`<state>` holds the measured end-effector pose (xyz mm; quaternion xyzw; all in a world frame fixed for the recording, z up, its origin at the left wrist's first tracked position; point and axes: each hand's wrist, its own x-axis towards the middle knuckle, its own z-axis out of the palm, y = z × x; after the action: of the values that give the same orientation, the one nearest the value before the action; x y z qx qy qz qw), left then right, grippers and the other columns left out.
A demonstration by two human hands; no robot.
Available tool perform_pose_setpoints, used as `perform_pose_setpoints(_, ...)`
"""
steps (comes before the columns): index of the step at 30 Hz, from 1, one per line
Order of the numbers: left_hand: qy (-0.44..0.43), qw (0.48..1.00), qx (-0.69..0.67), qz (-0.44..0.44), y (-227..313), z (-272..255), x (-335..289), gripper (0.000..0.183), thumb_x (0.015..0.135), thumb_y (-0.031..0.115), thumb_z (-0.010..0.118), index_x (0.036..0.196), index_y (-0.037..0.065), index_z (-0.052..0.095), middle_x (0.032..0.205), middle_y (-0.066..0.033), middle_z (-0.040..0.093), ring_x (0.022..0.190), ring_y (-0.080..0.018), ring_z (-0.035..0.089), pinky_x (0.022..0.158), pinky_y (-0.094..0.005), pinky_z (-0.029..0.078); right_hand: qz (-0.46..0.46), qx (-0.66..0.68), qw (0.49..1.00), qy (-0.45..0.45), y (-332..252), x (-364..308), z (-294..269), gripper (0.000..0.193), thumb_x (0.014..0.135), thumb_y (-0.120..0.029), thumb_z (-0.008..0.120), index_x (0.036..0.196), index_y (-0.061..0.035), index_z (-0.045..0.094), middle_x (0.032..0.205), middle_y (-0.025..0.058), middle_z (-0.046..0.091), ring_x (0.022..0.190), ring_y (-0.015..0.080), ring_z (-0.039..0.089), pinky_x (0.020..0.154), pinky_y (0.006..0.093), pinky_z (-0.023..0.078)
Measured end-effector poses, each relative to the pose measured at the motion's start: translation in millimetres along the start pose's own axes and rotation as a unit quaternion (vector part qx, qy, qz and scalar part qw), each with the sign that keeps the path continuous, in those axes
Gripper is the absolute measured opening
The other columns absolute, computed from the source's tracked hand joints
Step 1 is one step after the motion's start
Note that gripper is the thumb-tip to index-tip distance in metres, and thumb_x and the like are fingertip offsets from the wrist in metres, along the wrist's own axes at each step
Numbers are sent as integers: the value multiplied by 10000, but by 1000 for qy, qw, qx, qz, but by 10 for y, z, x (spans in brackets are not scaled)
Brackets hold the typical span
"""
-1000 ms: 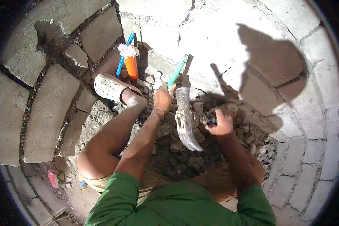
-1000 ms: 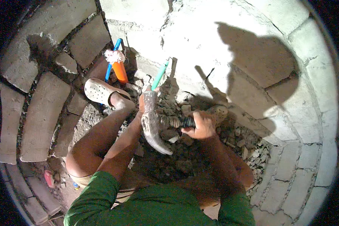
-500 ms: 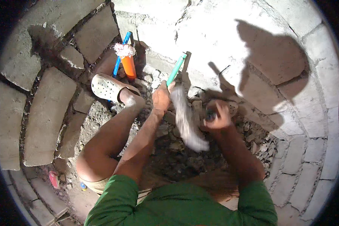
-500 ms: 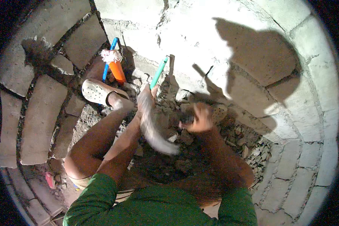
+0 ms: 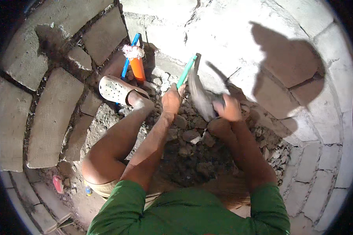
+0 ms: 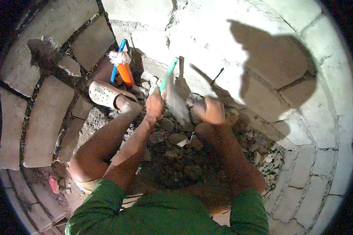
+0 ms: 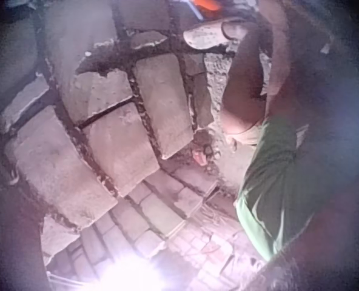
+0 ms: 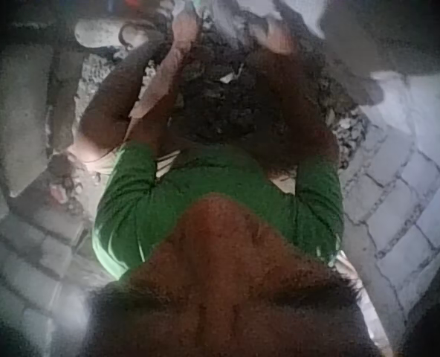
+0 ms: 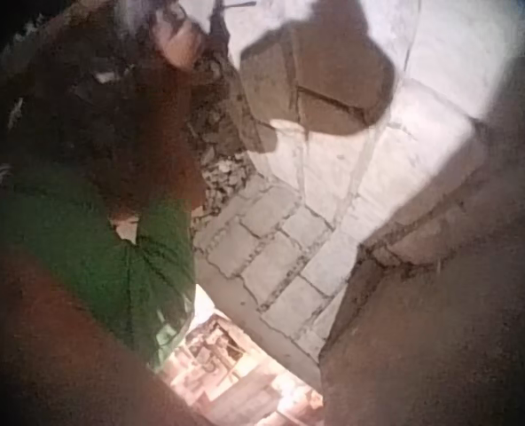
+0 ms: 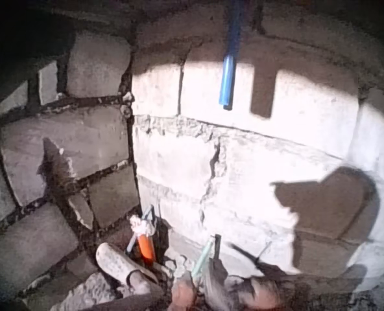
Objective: The person is using a hammer and a chisel to chip away at the inside of a concrete structure.
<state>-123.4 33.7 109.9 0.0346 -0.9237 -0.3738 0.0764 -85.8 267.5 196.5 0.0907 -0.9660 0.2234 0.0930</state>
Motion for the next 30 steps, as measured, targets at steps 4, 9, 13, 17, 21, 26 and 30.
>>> perform_pose_setpoints(4, 52, 996, 63, 34, 118, -398, 77, 439, 986, 453, 524, 907, 21, 549, 713, -229, 643, 696, -444, 642, 608, -514, 502, 80, -33, 995, -47, 117, 85, 359, 625, 955, -557, 496, 987, 42, 669, 856, 319, 653, 872, 463, 653, 733, 549, 507)
perform_pose_setpoints(9, 22, 963, 162, 213, 111, -807, 312, 411, 981, 426, 539, 920, 20, 561, 702, -191, 647, 661, -396, 654, 566, -495, 512, 135, 52, 989, -34, 253, -858, 940, 381, 969, -374, 554, 892, -7, 622, 774, 238, 638, 764, 429, 622, 690, 491, 481)
perform_pose_setpoints(13, -24, 980, 147, 132, 137, -784, 310, 423, 984, 440, 526, 926, 23, 558, 702, -200, 647, 673, -406, 656, 580, -506, 515, -26, 40, 998, 27, 357, -1161, 1122, 307, 954, -325, 575, 946, -19, 602, 796, 212, 648, 739, 396, 624, 665, 472, 482)
perform_pose_setpoints(17, -29, 986, 133, 95, 119, -663, 261, 430, 984, 443, 519, 951, 18, 569, 750, -210, 672, 744, -425, 671, 662, -512, 532, -51, 42, 981, 180, 496, -1156, 890, 350, 933, -232, 614, 1215, -28, 570, 986, 221, 654, 667, 350, 632, 625, 472, 519)
perform_pose_setpoints(21, -7, 985, 134, 109, 36, -597, 285, 399, 978, 431, 539, 940, 35, 564, 716, -194, 661, 721, -406, 673, 630, -501, 528, -173, -27, 916, 360, 529, -855, 776, 353, 903, -259, 629, 1161, -19, 618, 943, 211, 683, 774, 325, 686, 637, 459, 538)
perform_pose_setpoints(26, -12, 984, 123, 124, -4, -592, 323, 448, 989, 464, 512, 913, 24, 552, 678, -196, 635, 669, -413, 646, 577, -501, 508, 21, 36, 989, 144, 145, -54, 808, 435, 931, -405, 599, 1006, 21, 644, 900, 279, 671, 857, 467, 648, 725, 520, 509)
perform_pose_setpoints(30, -7, 983, 150, 108, 30, -616, 354, 436, 993, 465, 500, 914, 40, 549, 703, -191, 649, 666, -403, 654, 584, -501, 518, 85, 182, 976, 81, -195, -107, 424, 362, 947, -328, 577, 957, 29, 637, 789, 256, 664, 723, 450, 642, 646, 463, 499)
